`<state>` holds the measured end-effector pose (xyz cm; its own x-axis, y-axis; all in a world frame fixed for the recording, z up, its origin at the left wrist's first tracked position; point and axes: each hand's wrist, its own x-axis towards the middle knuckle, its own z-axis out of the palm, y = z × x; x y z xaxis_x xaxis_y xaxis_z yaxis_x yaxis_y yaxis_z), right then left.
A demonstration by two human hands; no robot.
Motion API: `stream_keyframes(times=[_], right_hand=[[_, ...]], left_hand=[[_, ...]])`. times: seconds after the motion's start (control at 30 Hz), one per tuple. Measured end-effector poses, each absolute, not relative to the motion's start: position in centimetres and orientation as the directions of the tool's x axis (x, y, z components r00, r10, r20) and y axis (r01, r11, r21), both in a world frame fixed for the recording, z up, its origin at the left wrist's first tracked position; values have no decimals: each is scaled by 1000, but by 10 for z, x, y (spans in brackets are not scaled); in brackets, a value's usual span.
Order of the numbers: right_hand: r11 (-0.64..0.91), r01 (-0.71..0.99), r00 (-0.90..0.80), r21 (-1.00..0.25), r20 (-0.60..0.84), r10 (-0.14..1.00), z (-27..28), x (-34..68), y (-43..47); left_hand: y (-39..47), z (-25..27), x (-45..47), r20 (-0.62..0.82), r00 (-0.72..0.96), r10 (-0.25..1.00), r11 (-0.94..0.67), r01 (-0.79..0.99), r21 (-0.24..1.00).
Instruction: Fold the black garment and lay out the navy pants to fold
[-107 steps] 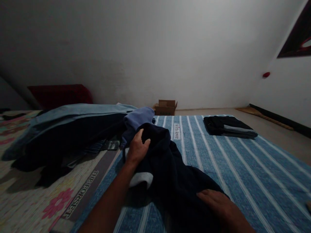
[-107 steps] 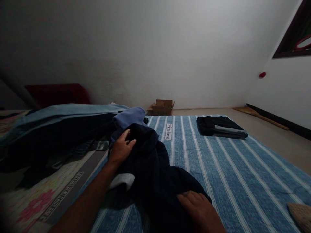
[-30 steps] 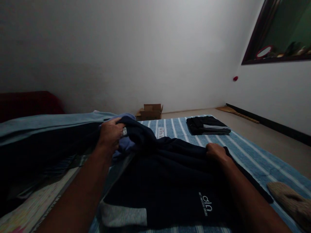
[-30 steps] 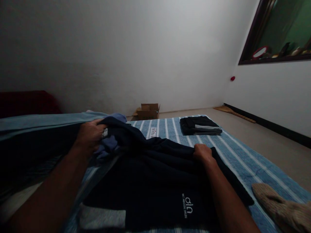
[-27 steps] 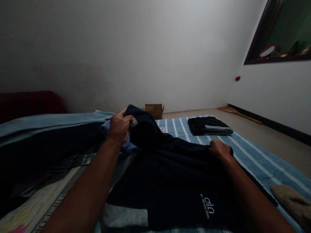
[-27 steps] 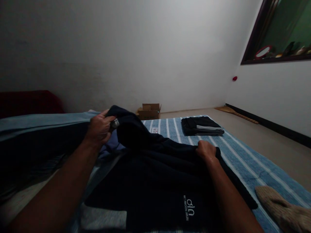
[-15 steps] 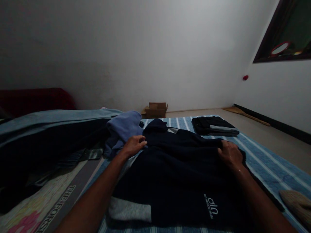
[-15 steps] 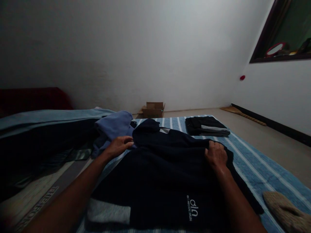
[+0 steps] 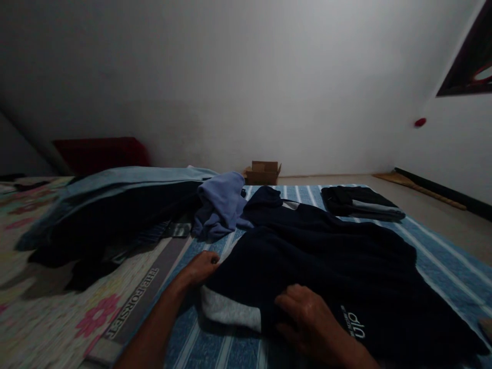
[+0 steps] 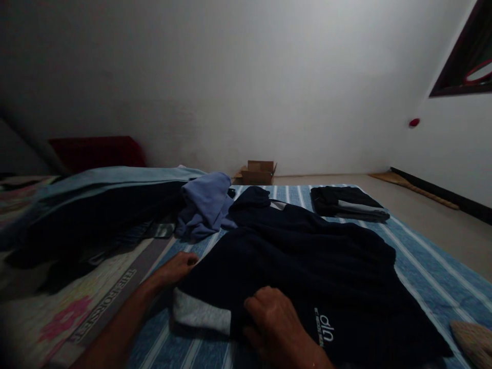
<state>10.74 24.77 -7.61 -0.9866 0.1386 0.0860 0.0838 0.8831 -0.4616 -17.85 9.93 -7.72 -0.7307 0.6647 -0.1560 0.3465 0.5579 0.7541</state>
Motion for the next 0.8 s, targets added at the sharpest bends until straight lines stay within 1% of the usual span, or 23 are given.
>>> stream_keyframes(times=[0.03, 0.1, 0.17, 0.27, 0.33, 0.37, 0.4, 0.43, 0.5, 0.53, 0.57, 0.67, 0.73, 0.8], right_hand=[[888, 53, -991, -456, 89, 104, -82, 107, 240], [903, 39, -993, -428, 85, 83, -95, 105, 230], [926, 70, -991, -372, 80, 107, -107, 103, 225], [952, 95, -986, -291, 105, 130, -123, 99, 226], [952, 112, -982, -284, 115, 149, -127, 99, 229], [943, 119, -981, -312, 112, 160, -126, 99, 232], [923, 109, -982, -370, 102, 157, -121, 101, 235], [887, 81, -986, -455, 94, 138, -115, 103, 239], [753, -23, -994, -658, 96, 54, -96, 107, 246], [667, -67, -994, -742, 109, 21, -86, 110, 249], [591, -103, -993, -800, 120, -10, -77, 112, 252], [442, -114, -993, -890, 100, -55, -65, 118, 259], [382, -48, -996, -923, 15, -89, -71, 119, 262], [347, 40, -988, -937, -90, -128, -84, 119, 263]], left_hand=[[97, -79, -177, -166, -714, 680, 555, 354, 753], [94, -81, -172, -179, -688, 703, 547, 363, 754], [92, -83, -167, -175, -684, 708, 532, 352, 770], [91, -81, -161, -120, -711, 693, 489, 340, 803], [90, -73, -160, -80, -742, 666, 439, 302, 846], [89, -67, -160, -70, -761, 645, 393, 251, 885], [88, -60, -161, -67, -779, 623, 330, 185, 926], [87, -50, -163, -65, -798, 600, 255, 114, 960], [85, -27, -165, -55, -829, 557, 111, 9, 994], [84, -14, -164, -40, -841, 539, 67, -4, 998], [84, -2, -163, -25, -851, 524, 39, -5, 999], [81, 26, -151, 18, -876, 482, 6, 24, 1000], [77, 29, -140, 5, -874, 485, 19, 17, 1000], [71, 17, -131, -46, -885, 463, 63, -19, 998]])
